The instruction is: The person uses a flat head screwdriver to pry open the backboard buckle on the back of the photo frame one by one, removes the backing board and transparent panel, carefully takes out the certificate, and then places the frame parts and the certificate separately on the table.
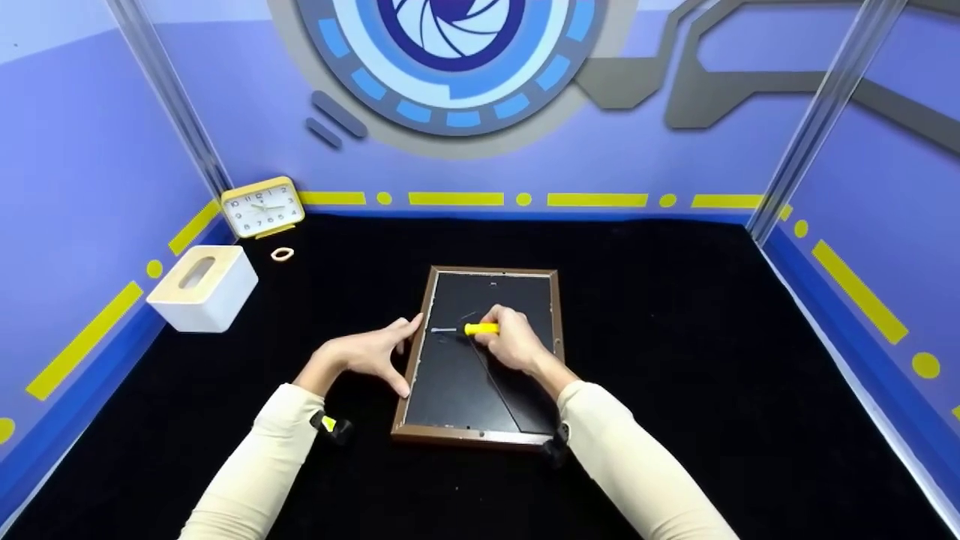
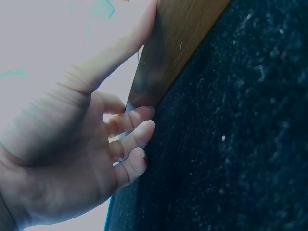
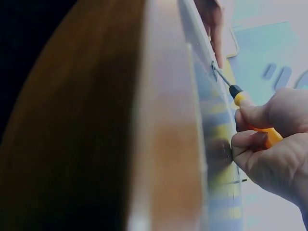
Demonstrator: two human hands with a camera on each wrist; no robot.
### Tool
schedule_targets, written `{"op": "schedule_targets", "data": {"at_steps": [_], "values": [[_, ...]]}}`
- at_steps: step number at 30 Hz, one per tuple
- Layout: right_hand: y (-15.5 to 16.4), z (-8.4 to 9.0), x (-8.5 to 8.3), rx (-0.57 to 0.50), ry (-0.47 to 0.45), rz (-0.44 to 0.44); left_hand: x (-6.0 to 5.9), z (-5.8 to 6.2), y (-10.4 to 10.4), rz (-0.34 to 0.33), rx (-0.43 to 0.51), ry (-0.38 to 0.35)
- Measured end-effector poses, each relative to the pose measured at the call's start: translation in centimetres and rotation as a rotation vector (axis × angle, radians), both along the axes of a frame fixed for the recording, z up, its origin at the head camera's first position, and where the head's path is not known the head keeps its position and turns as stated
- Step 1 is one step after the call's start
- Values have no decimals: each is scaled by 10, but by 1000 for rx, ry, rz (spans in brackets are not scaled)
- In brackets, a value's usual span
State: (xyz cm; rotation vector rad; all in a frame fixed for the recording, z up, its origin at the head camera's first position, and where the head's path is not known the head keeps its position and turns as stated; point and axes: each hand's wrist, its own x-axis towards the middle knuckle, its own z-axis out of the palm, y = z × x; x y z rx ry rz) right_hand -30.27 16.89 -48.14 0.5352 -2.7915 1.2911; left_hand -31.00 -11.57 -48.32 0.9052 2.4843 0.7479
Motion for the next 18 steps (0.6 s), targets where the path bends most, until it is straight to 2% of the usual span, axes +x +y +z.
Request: {"op": "schedule_targets", "data": {"at_steps": [5,12,18], "values": [[-2,9,-7,-4,-94,34,-1,1,-1,15,9,7],[0,12,-16,-113,-309,40,-1,-1,0,3,8,-15],[1,12,-16,-119,-313,78,0,-1,-1,-1,21,-14]]}}
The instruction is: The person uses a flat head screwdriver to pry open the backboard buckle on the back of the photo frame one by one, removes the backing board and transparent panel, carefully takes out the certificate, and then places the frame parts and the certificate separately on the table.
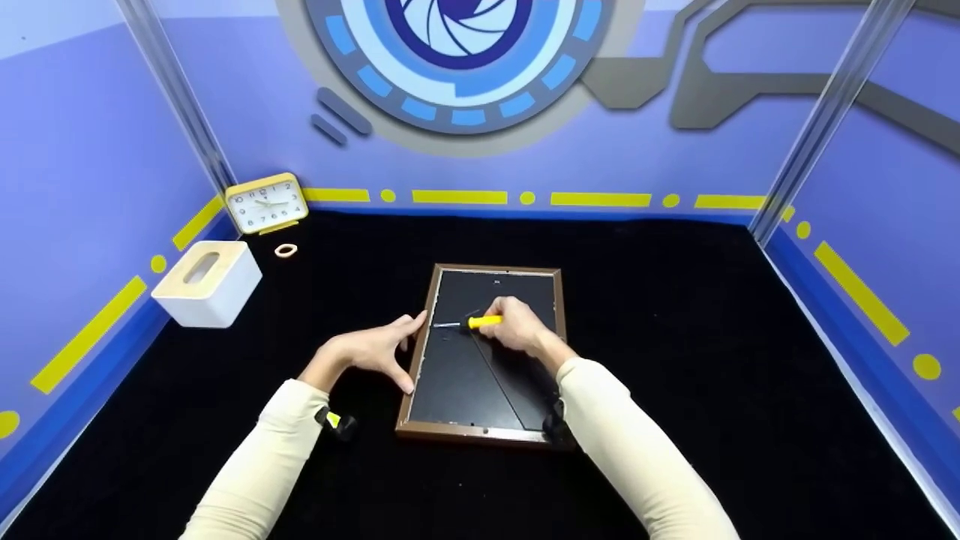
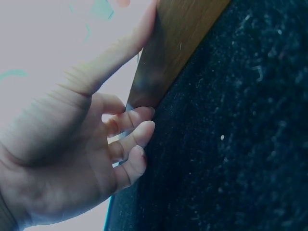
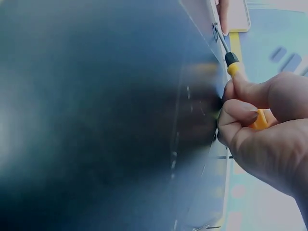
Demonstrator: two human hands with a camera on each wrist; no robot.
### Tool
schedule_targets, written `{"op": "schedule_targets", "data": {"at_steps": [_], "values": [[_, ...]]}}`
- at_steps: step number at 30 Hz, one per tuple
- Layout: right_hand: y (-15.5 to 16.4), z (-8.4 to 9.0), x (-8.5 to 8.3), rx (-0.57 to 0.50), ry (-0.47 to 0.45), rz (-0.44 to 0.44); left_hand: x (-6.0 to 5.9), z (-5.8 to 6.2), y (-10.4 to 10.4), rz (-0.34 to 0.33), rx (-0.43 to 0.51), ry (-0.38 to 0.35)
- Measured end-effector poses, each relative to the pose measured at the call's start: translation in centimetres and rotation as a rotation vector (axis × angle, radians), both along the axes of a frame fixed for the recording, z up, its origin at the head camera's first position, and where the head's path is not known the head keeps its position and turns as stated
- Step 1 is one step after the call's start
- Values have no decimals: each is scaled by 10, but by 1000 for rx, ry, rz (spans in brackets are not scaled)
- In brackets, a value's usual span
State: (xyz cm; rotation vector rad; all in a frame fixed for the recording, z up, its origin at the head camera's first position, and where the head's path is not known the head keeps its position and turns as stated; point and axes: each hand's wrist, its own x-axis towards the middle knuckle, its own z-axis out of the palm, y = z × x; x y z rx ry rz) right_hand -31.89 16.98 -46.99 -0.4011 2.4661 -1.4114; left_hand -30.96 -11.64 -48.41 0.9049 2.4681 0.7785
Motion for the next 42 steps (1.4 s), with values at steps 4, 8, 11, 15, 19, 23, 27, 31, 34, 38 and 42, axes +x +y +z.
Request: {"op": "schedule_targets", "data": {"at_steps": [4,8,11,15,19,23,27,31,34,38,42], "values": [[2,-1,-1,-6,-6,22,0,0,1,-5,-3,-4],[3,-1,-2,4,-17,27,-1,-1,3,-3,-6,-13],[4,-1,-3,18,-20,26,-1,-1,3,-8,-4,-9],[3,2,-6,25,-70,43,-1,0,2,-10,-7,1],[-1,10,-11,59,-140,63,-1,-2,0,-4,-6,9],[-2,14,-14,124,-125,80,-2,-2,0,-2,-1,16],[-2,11,-14,117,-93,75,-3,-1,1,-4,-7,9],[-4,8,-13,38,-111,64,-3,2,0,-4,-6,6],[-4,6,-11,-3,-127,59,-2,2,1,-9,-8,10],[-4,2,-8,-9,-97,65,-1,1,1,-13,-6,7],[-5,-1,-6,14,-2,67,-2,1,2,-2,1,9]]}}
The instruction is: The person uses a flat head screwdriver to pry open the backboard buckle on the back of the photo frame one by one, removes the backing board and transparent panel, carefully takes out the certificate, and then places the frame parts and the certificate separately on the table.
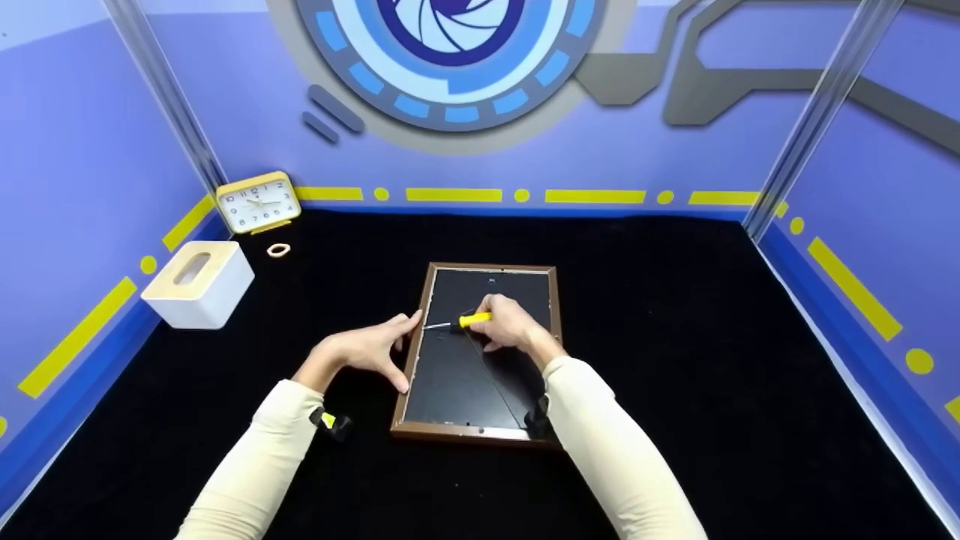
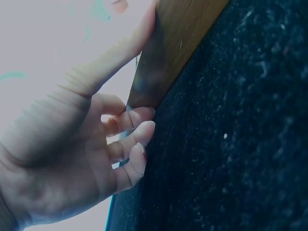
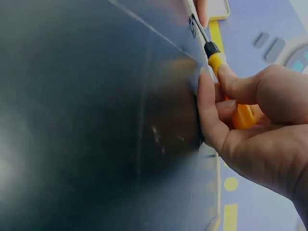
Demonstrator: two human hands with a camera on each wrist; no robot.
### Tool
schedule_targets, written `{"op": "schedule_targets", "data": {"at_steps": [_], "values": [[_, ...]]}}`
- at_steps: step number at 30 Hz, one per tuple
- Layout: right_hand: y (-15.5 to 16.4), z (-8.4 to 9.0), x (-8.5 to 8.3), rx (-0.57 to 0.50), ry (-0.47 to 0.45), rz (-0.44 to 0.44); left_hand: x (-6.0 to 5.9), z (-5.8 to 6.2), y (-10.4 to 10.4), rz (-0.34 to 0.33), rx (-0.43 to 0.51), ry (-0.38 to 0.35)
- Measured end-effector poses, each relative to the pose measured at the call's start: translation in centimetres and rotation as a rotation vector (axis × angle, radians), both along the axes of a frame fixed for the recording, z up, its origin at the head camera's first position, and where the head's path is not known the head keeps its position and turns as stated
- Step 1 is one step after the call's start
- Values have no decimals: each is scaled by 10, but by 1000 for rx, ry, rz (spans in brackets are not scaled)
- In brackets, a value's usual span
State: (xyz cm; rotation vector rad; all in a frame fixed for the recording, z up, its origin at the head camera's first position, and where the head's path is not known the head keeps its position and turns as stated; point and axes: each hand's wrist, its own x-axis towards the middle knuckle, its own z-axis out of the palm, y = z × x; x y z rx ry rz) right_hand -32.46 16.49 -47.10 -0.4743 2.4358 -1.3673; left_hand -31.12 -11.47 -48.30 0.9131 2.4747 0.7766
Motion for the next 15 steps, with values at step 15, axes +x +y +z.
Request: {"op": "schedule_targets", "data": {"at_steps": [15], "values": [[-1,1,0,-11,-17,-21,1,2,-1,18,-30,-8]]}}
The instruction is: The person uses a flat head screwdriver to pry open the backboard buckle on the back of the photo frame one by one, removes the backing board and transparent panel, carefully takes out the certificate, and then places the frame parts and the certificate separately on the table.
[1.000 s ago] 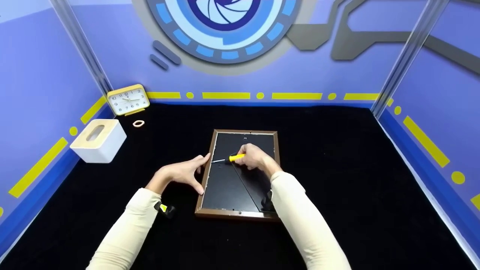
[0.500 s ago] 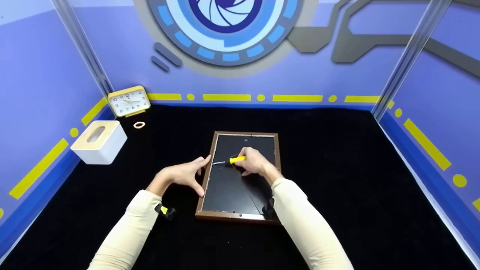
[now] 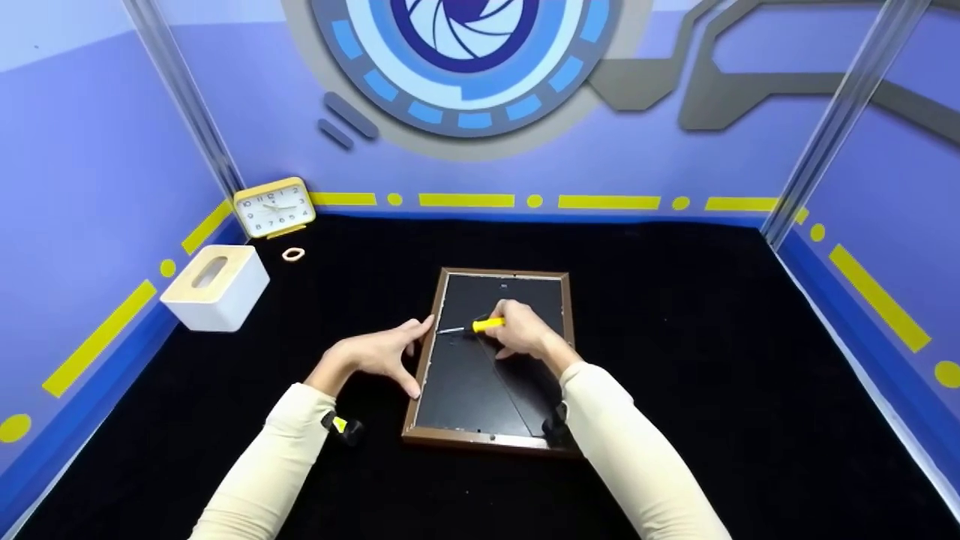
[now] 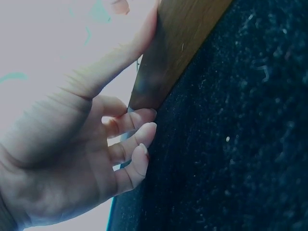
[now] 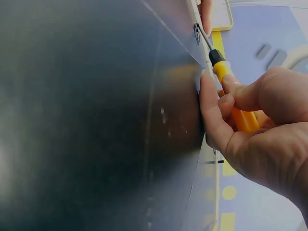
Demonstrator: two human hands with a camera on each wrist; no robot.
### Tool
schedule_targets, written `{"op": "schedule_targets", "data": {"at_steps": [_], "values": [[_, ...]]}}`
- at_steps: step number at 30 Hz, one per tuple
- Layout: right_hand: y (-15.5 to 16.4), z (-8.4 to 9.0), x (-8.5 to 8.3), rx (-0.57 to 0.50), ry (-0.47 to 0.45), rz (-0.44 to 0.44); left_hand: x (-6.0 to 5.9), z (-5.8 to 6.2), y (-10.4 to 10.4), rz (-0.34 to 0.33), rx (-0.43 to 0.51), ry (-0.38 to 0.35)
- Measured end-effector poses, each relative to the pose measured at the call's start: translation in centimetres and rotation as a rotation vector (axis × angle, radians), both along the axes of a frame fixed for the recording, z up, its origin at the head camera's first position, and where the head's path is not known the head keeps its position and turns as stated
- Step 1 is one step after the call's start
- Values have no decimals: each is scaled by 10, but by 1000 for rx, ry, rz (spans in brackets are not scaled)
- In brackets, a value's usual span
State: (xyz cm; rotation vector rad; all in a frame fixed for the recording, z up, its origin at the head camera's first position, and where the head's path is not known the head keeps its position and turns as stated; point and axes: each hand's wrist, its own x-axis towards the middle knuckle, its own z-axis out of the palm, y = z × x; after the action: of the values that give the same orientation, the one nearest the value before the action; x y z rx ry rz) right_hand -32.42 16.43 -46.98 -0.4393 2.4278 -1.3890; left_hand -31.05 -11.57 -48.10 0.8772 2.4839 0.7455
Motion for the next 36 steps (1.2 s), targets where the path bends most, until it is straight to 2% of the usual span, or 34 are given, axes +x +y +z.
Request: {"op": "schedule_targets", "data": {"at_steps": [4,12,16,21,33,36], "values": [[0,-2,0,1,12,-10,0,-1,0,-8,8,4],[-8,-2,4,82,130,-20,0,-2,-2,-20,7,-11],[-10,3,7,113,155,-8,3,0,0,1,-51,-10],[-14,19,10,184,178,22,7,5,8,47,-143,5],[-40,57,12,450,277,70,8,5,12,78,-151,4],[-51,68,12,554,345,92,9,6,12,74,-153,12]]}}
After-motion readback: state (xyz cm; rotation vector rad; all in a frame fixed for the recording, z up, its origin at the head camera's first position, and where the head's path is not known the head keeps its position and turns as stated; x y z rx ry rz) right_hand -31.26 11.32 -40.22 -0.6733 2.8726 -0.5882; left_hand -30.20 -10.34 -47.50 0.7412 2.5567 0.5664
